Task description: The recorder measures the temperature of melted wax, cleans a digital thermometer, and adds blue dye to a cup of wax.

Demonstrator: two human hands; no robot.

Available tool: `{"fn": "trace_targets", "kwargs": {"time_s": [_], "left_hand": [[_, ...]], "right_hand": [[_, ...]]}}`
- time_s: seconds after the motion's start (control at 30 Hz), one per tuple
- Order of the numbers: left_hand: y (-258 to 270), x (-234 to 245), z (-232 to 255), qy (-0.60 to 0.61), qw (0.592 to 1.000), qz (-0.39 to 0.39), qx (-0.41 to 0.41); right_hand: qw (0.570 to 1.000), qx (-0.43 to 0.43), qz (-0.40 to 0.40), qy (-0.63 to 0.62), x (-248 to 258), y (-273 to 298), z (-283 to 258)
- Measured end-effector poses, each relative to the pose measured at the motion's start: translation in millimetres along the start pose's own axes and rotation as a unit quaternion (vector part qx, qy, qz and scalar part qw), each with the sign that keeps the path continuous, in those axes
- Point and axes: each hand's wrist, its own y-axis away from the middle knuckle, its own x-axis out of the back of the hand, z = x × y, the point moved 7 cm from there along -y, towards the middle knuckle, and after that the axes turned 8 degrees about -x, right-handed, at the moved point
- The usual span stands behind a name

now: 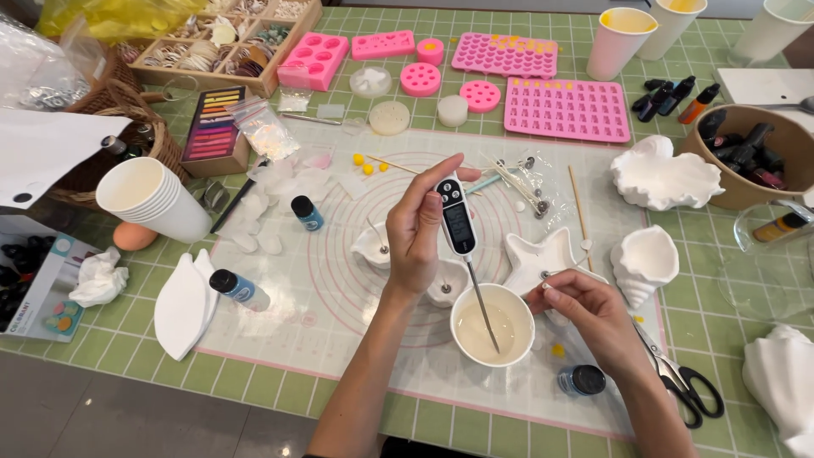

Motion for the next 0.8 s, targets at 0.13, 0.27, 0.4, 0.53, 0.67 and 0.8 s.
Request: {"fn": "trace_targets", "kwargs": {"time_s": [0.13, 0.27, 0.4, 0.53, 0.67, 0.8], "left_hand": [[-0.2, -0.1, 1.1, -0.009, 1.000, -0.003, -0.014], [-1.4, 0.0, 0.9, -0.012, 1.000, 0.000, -0.012], [-0.8, 0.7, 1.8, -0.016, 1.000, -0.001, -0.010], [-1.7, 0.3, 1.4, -0.019, 1.000, -0.002, -0.016], [-1.7, 0.4, 0.9, -0.011, 1.000, -0.001, -0.015], [-1.3, 0.3, 1.4, -0.015, 1.000, -0.001, -0.012]], "right_hand": [[1.000, 0.009, -0.007, -0.009, -1.0, 0.2, -2.9], [1.000, 0.009, -0.004, -0.004, 0.3, -0.6, -1.1], [1.000, 0.004, -0.004, 0.001, -0.1, -0.5, -0.2], [1.000, 0.014, -0.011, -0.007, 1.5, -2.1, 2.6], [1.000, 0.006, -0.005, -0.005, 2.3, -2.6, 3.3], [1.000, 0.004, -0.004, 0.001, 1.9, -1.8, 3.0]]}}
